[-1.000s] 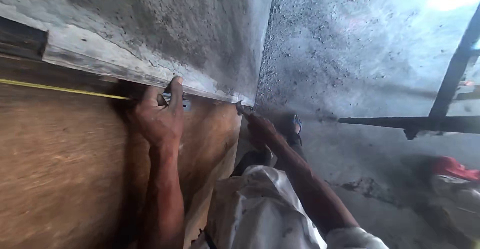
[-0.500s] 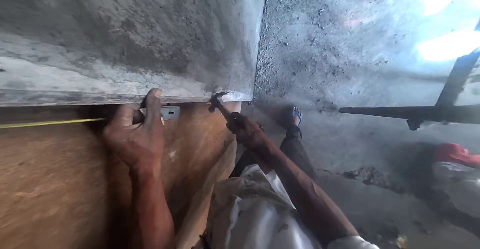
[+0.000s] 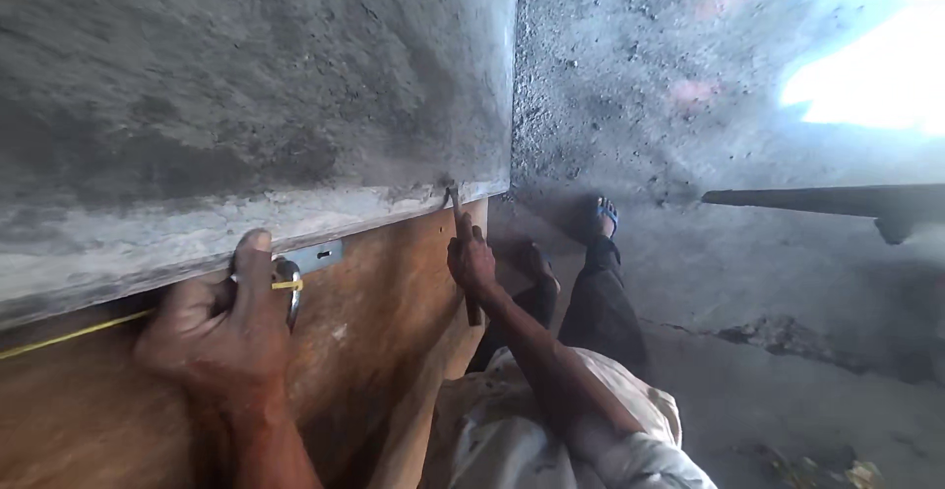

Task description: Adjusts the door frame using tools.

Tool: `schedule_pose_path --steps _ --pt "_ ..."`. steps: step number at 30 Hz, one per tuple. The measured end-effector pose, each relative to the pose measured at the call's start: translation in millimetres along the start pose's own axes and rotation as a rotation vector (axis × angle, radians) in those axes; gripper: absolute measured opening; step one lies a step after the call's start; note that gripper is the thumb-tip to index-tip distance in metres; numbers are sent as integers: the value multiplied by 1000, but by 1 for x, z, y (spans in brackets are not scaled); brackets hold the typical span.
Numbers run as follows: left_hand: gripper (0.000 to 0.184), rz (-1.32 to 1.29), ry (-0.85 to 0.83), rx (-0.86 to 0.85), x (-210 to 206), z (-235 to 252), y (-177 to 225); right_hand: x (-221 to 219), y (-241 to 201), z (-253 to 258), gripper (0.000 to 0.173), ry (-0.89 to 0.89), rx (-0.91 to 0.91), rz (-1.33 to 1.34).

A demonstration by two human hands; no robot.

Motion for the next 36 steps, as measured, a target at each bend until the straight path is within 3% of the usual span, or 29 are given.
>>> schedule_pose_path --steps 7,10,14,18,21,26,31,36 --pt "18 56 -1 -4 0 1 3 1 24 72 52 17 -97 135" --pt "14 44 2 0 -1 1 3 -5 14 42 63 5 -72 153" --pt "13 20 28 43 -4 0 8 -9 10 6 65 -34 -25 171" --pt "10 6 11 38 -3 -2 1 -18 49 49 53 -86 -167 159" --pt "15 29 39 40 -5 -3 -5 -16 74 50 37 -119 -194 167" --pt "27 106 -53 54 -27 -22 -11 -6 120 21 38 -194 -286 222" --pt "34 244 20 44 -34 -38 -14 31 172 13 43 -156 -344 167" --pt "25 13 99 -14 -38 -86 -5 72 226 29 40 -108 -275 337"
Point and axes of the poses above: each hand's wrist, its own z-axis towards the middle knuckle, its own x-axis out of the back of the hand, y = z × x, the point moved 6 cm from there along z, towards the middle knuckle, and after that the axes turned 2 degrees about y, right-handed, at the moved point
